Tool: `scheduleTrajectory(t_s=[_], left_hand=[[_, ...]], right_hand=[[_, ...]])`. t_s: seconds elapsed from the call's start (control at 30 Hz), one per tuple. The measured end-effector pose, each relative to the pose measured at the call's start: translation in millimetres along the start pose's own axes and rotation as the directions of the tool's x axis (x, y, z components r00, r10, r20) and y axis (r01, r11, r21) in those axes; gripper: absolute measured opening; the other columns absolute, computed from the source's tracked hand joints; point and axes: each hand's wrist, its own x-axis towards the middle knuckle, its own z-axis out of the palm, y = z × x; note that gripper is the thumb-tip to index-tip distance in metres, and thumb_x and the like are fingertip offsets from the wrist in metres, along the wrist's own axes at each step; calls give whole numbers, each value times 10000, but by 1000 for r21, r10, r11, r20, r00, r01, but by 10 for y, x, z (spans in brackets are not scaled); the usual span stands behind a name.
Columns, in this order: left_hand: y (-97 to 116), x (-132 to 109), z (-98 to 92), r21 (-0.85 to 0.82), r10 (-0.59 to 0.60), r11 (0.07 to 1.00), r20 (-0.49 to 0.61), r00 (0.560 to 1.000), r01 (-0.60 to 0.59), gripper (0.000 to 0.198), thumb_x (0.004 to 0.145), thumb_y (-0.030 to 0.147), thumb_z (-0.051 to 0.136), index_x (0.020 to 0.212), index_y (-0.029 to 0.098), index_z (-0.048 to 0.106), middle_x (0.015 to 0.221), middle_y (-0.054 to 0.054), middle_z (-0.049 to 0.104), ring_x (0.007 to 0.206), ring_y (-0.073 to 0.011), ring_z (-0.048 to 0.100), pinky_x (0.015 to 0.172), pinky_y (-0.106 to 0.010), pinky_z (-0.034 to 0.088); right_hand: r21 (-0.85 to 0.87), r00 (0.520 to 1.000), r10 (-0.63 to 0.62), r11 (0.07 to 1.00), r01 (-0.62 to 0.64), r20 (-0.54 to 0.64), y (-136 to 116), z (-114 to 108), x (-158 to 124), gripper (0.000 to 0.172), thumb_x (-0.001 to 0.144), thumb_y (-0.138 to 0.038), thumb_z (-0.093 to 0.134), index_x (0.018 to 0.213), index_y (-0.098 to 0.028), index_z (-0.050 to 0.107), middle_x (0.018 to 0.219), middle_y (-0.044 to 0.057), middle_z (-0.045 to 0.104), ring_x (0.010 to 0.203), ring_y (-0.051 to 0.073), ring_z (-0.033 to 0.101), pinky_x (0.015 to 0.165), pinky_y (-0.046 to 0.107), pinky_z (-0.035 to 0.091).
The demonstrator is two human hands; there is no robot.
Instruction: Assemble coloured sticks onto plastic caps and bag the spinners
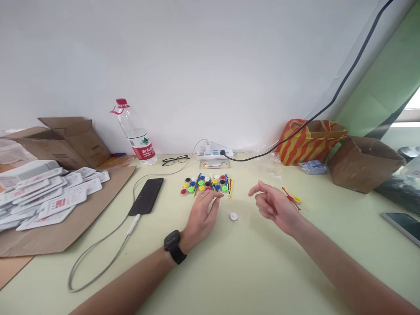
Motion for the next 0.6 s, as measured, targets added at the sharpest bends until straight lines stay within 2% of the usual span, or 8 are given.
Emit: scheduleTrajectory(t_s=[0.1,0.2,0.23,0.3,0.4,0.5,0.6], left_hand=[[-2,4,4,8,-2,1000,21,1000,2,196,1038,218,468,1077,245,659,1096,-38,693,1085,-231,597,987,-394,441],[-17,8,5,-8,-25,1000,22,999,25,198,1035,227,470,1069,246,665,1094,-41,697,1079,-231,605,973,-392,452],[-25,10,5,-17,-35,999,20,999,36,199,1034,233,470,1066,247,667,1097,-41,699,1079,-231,608,967,-390,456],[-40,15,6,-35,-53,998,18,998,54,200,1033,247,475,1062,249,672,1100,-42,703,1078,-232,612,953,-389,463],[-60,22,11,-48,-68,996,16,998,69,195,1027,265,489,1062,250,681,1097,-48,710,1074,-239,617,931,-390,470],[-76,22,17,-50,-67,996,17,998,68,190,1024,268,496,1056,251,683,1092,-47,713,1068,-240,619,922,-391,470],[-90,17,21,-49,-69,996,19,997,70,184,1020,261,500,1045,250,682,1084,-43,716,1059,-235,621,904,-385,472]], right_hand=[[-76,989,-98,993,90,-113,31,-37,62,413,943,-593,571,857,-198,655,540,-69,373,481,98,240,457,257,198],[-336,975,-199,929,155,-99,118,-11,94,380,968,-547,545,838,-203,640,585,-45,434,524,119,356,500,268,269],[-451,965,-250,872,191,-75,150,10,91,352,976,-519,539,836,-209,632,591,-43,445,537,127,387,519,274,291],[-667,933,-360,693,273,8,210,64,67,275,986,-442,534,849,-222,625,610,-36,490,562,141,443,559,289,329],[-828,867,-472,415,378,160,275,144,13,160,979,-331,532,914,-229,637,727,1,622,673,174,563,641,316,398],[-862,809,-537,268,431,239,294,148,1,119,977,-279,527,969,-225,633,864,36,689,828,207,632,736,338,448],[-921,780,-594,161,355,197,266,7,67,115,974,-286,531,1005,-227,625,953,60,707,918,242,643,782,364,465]])
